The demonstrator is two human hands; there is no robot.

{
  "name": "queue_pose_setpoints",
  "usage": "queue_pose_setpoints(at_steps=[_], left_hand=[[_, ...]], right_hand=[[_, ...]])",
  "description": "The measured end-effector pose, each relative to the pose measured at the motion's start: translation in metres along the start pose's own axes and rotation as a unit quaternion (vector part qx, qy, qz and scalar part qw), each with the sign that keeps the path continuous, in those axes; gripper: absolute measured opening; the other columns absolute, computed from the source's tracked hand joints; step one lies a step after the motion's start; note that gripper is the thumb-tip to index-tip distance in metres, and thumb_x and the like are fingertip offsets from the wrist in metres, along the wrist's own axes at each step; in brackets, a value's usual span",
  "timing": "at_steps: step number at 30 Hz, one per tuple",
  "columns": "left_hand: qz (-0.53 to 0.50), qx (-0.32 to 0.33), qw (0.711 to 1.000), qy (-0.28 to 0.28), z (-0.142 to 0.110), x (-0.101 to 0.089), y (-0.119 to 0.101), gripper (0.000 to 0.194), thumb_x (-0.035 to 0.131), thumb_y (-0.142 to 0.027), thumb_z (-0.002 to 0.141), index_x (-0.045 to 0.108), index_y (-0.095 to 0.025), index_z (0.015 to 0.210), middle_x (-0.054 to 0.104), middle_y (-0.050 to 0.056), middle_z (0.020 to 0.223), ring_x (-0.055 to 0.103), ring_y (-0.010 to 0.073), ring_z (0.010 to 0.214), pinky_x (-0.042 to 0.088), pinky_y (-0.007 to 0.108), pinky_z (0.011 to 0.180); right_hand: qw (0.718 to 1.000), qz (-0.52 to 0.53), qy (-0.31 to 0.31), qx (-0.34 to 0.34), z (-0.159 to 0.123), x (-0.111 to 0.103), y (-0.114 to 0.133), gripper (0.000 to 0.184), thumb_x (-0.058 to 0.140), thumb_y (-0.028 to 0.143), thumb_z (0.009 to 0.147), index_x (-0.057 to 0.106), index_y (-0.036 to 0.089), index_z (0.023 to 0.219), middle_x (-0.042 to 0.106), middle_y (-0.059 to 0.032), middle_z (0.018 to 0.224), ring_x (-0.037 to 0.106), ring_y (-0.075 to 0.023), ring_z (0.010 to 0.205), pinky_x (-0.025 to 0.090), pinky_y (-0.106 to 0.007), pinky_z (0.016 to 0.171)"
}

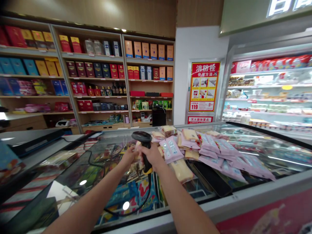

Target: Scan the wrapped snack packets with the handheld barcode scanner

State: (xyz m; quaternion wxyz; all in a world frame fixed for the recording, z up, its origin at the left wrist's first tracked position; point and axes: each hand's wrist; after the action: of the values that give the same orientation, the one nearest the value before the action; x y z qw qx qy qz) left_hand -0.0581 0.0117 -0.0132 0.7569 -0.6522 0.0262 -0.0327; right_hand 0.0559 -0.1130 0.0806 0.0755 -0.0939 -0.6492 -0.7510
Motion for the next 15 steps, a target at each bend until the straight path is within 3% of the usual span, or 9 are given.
queue_pose_setpoints(at_steps=[3, 5, 9, 15], left_hand=[[-0.093, -0.018, 0.993, -0.064, 0.016, -0.036, -0.008, 0.028, 0.073, -0.015, 0.063, 0.060, -0.016, 0.088, 0.070, 0.003, 0.076, 0.068, 0.0171, 0.065, 0.056, 0.030, 0.064], [-0.124, -0.004, 0.987, -0.100, 0.023, -0.050, -0.005, 0.027, 0.071, -0.011, 0.062, 0.060, -0.016, 0.087, 0.073, 0.004, 0.080, 0.070, 0.0177, 0.072, 0.057, 0.030, 0.070], [-0.111, 0.039, 0.985, -0.129, 0.028, -0.056, 0.007, 0.027, 0.074, -0.016, 0.062, 0.063, -0.015, 0.087, 0.074, 0.005, 0.083, 0.071, 0.0202, 0.078, 0.057, 0.033, 0.077], [-0.036, 0.077, 0.990, -0.110, 0.025, -0.055, 0.007, 0.034, 0.080, -0.023, 0.060, 0.064, -0.015, 0.089, 0.074, 0.005, 0.083, 0.071, 0.0224, 0.083, 0.057, 0.035, 0.078]], right_hand=[[1.000, -0.019, -0.010, 0.006, 0.026, -0.006, -0.011, 0.040, 0.077, 0.047, 0.062, 0.050, 0.019, 0.070, 0.053, 0.0065, 0.050, 0.046, -0.0078, 0.038, 0.042, -0.023, 0.038], [0.999, -0.031, -0.008, 0.026, 0.033, -0.011, -0.024, 0.038, 0.076, 0.047, 0.064, 0.050, 0.020, 0.072, 0.053, 0.0069, 0.050, 0.046, -0.0085, 0.038, 0.041, -0.023, 0.037], [0.995, -0.078, 0.032, 0.061, 0.026, -0.019, -0.043, 0.038, 0.075, 0.048, 0.067, 0.050, 0.020, 0.075, 0.052, 0.0073, 0.051, 0.047, -0.0082, 0.039, 0.039, -0.021, 0.037], [0.984, -0.140, 0.059, 0.088, 0.017, -0.020, -0.046, 0.035, 0.075, 0.044, 0.069, 0.050, 0.020, 0.074, 0.051, 0.0071, 0.051, 0.045, -0.0077, 0.037, 0.038, -0.021, 0.036]])
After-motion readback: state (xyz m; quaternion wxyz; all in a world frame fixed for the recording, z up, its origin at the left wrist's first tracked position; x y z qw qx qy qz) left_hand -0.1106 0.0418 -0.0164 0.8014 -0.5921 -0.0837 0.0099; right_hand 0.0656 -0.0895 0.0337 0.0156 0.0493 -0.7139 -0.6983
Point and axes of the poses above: each hand's wrist, its own z-axis towards the middle knuckle, its own x-axis out of the palm, y = z × x
